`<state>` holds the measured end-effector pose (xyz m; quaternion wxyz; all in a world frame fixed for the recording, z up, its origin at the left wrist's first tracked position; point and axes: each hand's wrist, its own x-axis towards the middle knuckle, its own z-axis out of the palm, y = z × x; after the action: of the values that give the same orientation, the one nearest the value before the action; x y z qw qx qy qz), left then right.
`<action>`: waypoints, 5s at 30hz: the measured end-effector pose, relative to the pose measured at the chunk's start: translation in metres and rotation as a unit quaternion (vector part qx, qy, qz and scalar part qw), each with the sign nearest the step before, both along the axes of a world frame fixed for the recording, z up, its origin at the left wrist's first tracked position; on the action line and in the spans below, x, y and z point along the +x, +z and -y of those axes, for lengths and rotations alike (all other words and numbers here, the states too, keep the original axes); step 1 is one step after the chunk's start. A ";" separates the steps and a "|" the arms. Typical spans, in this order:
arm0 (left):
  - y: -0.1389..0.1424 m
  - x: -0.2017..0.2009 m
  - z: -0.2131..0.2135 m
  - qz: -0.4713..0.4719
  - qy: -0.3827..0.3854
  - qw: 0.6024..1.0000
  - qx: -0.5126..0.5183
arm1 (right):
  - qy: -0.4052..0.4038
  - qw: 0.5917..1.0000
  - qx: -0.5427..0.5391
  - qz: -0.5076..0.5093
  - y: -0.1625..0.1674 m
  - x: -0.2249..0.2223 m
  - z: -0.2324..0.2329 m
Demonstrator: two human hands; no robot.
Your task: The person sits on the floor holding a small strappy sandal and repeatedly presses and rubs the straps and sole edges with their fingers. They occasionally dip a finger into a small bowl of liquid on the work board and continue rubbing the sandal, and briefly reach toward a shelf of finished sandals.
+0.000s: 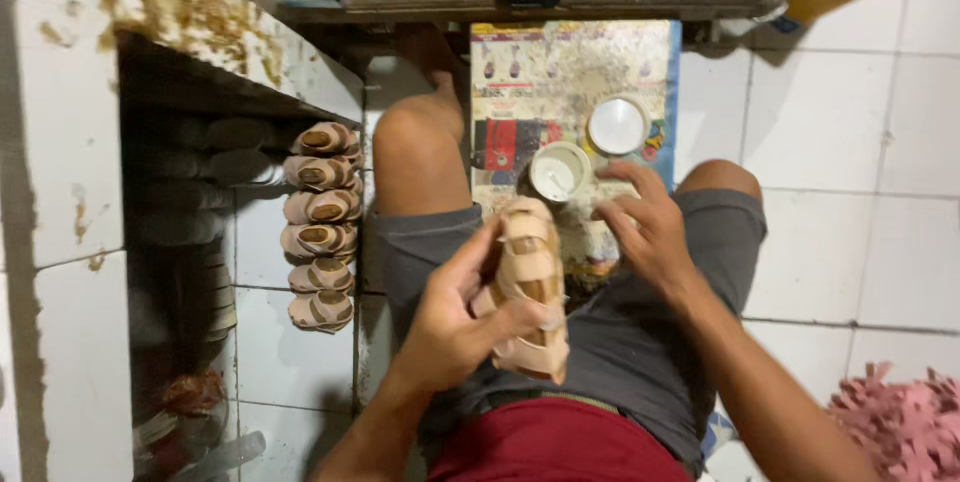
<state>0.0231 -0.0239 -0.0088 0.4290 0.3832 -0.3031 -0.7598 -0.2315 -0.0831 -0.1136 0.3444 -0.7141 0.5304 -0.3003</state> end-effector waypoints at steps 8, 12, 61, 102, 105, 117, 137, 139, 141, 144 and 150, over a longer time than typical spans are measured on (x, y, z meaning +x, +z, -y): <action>0.019 -0.026 0.008 0.071 -0.073 0.993 -0.065 | 0.033 0.918 -0.145 0.368 0.059 0.036 -0.059; 0.029 -0.028 0.009 0.084 -0.075 0.989 -0.091 | 0.000 0.907 -0.185 0.379 0.060 0.038 -0.052; 0.052 -0.031 -0.004 0.352 -0.060 0.812 -0.461 | -0.032 0.901 -0.222 0.372 0.073 0.016 -0.084; -0.053 -0.040 0.021 -0.146 0.035 0.982 0.111 | -0.011 0.903 0.064 0.424 0.057 0.022 -0.028; -0.046 -0.043 0.022 -0.177 0.064 0.968 0.169 | -0.038 0.970 -0.061 0.232 0.081 0.049 -0.040; -0.058 -0.024 -0.002 -0.036 -0.007 0.996 0.082 | 0.089 0.959 -0.263 -0.061 0.036 0.024 -0.072; -0.017 0.065 -0.079 -0.302 0.316 0.899 0.017 | 0.166 0.952 0.008 0.257 0.098 0.122 -0.152; 0.004 0.070 -0.100 -0.266 0.387 0.883 0.015 | 0.193 0.932 0.030 0.305 0.096 0.138 -0.163; 0.027 0.071 -0.126 -0.227 0.458 0.859 -0.018 | 0.205 0.918 0.046 0.337 0.094 0.161 -0.179; 0.060 0.081 -0.178 -0.131 0.518 0.843 -0.065 | 0.194 0.910 0.077 0.358 0.112 0.198 -0.213; 0.102 0.133 -0.300 -0.091 0.494 0.834 -0.228 | 0.240 0.911 0.118 0.315 0.180 0.262 -0.263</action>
<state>0.1564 0.2757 0.0929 0.8480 0.3027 -0.1976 -0.3875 0.0302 0.1803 0.0668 0.6370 -0.6422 0.2393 -0.3529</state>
